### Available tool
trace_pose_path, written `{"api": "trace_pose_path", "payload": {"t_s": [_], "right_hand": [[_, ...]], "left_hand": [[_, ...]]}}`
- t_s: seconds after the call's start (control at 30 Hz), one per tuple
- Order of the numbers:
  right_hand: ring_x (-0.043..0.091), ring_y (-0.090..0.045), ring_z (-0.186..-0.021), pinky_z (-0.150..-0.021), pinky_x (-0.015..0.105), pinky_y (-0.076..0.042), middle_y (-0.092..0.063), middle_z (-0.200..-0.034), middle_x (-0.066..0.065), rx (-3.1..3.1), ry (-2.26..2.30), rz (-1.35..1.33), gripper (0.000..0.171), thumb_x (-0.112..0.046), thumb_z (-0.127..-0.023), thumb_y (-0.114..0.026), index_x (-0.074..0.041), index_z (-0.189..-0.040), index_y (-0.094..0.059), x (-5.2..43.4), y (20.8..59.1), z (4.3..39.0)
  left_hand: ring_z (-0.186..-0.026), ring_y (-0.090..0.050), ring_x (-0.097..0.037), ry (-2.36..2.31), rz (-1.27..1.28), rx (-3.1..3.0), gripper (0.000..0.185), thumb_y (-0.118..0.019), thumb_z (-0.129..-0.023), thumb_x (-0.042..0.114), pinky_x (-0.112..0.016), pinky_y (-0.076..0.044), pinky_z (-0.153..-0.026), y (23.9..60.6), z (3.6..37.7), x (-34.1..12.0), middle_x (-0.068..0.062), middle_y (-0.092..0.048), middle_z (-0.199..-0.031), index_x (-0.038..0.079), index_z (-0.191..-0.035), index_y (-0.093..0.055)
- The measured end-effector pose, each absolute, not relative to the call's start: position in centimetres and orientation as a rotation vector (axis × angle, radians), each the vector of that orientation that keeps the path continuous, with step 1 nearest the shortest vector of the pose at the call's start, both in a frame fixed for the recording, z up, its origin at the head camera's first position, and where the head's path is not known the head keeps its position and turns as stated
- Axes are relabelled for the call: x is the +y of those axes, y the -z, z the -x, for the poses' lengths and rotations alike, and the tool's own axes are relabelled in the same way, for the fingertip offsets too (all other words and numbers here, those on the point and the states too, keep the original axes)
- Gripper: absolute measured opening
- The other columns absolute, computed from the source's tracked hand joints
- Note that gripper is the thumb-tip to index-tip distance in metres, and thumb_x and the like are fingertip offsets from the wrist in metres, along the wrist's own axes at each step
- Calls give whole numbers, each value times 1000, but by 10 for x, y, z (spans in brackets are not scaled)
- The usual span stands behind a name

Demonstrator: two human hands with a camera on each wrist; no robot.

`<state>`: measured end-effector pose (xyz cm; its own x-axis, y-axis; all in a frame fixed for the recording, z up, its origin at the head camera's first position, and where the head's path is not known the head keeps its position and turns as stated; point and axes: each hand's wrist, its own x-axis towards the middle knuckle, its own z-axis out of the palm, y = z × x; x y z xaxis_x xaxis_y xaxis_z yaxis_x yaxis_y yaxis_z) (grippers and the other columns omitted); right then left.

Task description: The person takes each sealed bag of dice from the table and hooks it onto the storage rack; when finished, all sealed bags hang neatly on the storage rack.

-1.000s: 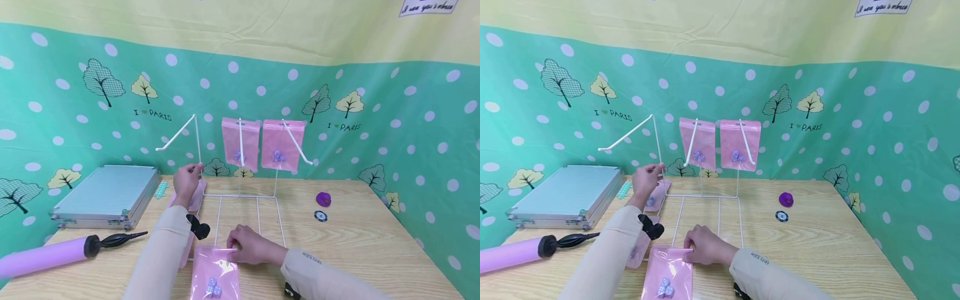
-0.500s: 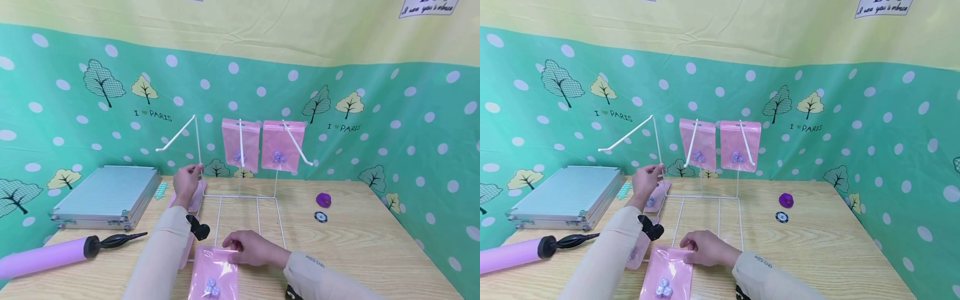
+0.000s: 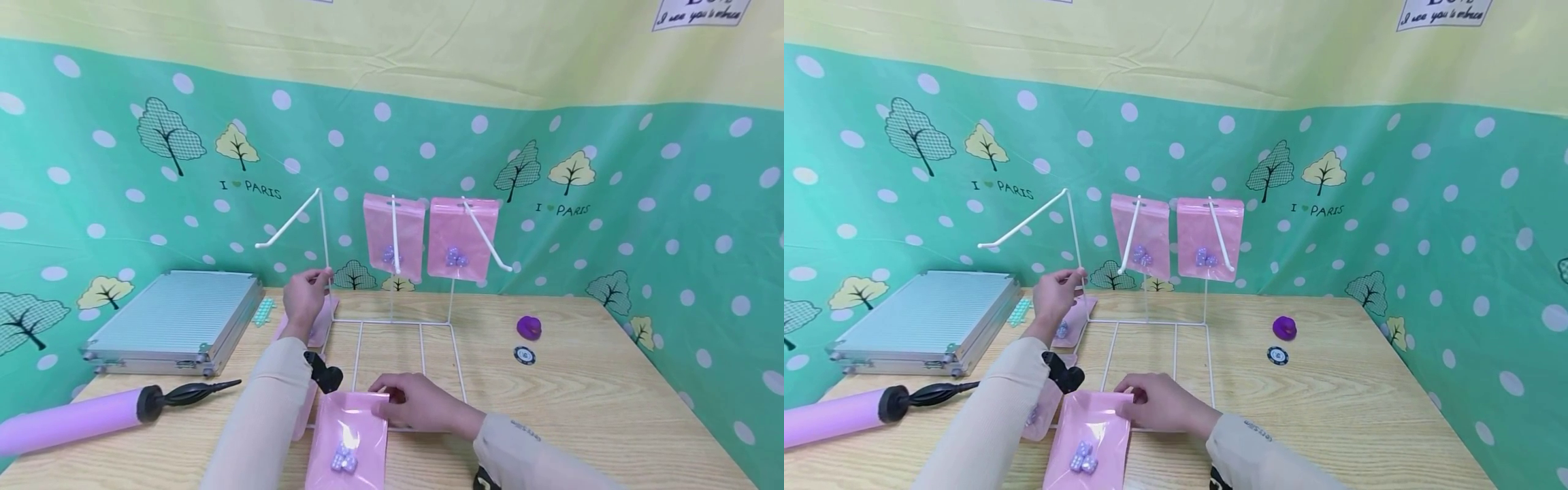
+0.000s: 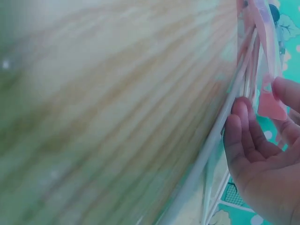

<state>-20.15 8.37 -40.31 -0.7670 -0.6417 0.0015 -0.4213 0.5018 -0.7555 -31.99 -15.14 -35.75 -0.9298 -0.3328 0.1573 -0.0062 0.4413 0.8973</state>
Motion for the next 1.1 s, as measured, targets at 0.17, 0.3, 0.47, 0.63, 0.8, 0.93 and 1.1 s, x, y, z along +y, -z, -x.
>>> {"api": "trace_pose_path", "payload": {"t_s": [0.17,0.3,0.47,0.63,0.8,0.93,1.1], "right_hand": [[7,-53,-75,-69,22,-46,-59,-86,-5,2415,1193,804,27,-18,-91,-78,-14,-115,-66,87,404,203],[12,-53,-78,-70,22,-46,-58,-90,-1,2384,1267,740,37,-12,-88,-80,-8,-121,-65,89,404,203],[11,-54,-74,-65,21,-45,-61,-84,-3,2414,1348,666,24,-11,-88,-80,-4,-110,-73,90,406,203],[8,-54,-68,-60,20,-45,-64,-76,-6,2446,1384,645,9,-14,-88,-81,-7,-91,-75,92,408,205],[7,-57,-59,-54,18,-44,-63,-66,-3,2322,1466,603,11,-14,-92,-76,-3,-92,-71,95,406,204],[8,-55,-59,-55,19,-45,-61,-67,-2,2217,1509,571,18,-9,-90,-77,2,-103,-72,98,403,201],[6,-47,-63,-57,18,-39,-57,-70,-4,2250,1456,642,13,-8,-89,-77,2,-95,-73,102,403,200]], "left_hand": [[-104,-72,-32,1469,-289,-2389,36,-55,-106,36,-46,-52,-96,357,319,-152,-16,-73,-118,7,-121,-72],[-103,-72,-33,1452,-280,-2390,36,-55,-107,35,-46,-52,-95,357,319,-152,-17,-73,-117,7,-120,-73],[-104,-72,-34,1456,-268,-2394,36,-55,-107,34,-46,-52,-95,356,318,-152,-18,-72,-119,6,-122,-72],[-104,-72,-34,1465,-268,-2396,37,-54,-107,34,-46,-53,-96,356,318,-152,-18,-71,-119,6,-122,-72],[-102,-72,-34,1434,-257,-2393,36,-55,-107,34,-46,-53,-95,356,319,-152,-18,-72,-117,5,-121,-73],[-99,-73,-34,1398,-238,-2391,36,-55,-107,33,-46,-52,-94,357,320,-152,-18,-73,-115,5,-120,-73],[-99,-73,-34,1399,-233,-2389,36,-55,-107,33,-46,-53,-93,357,319,-152,-19,-73,-116,5,-120,-73]]}}
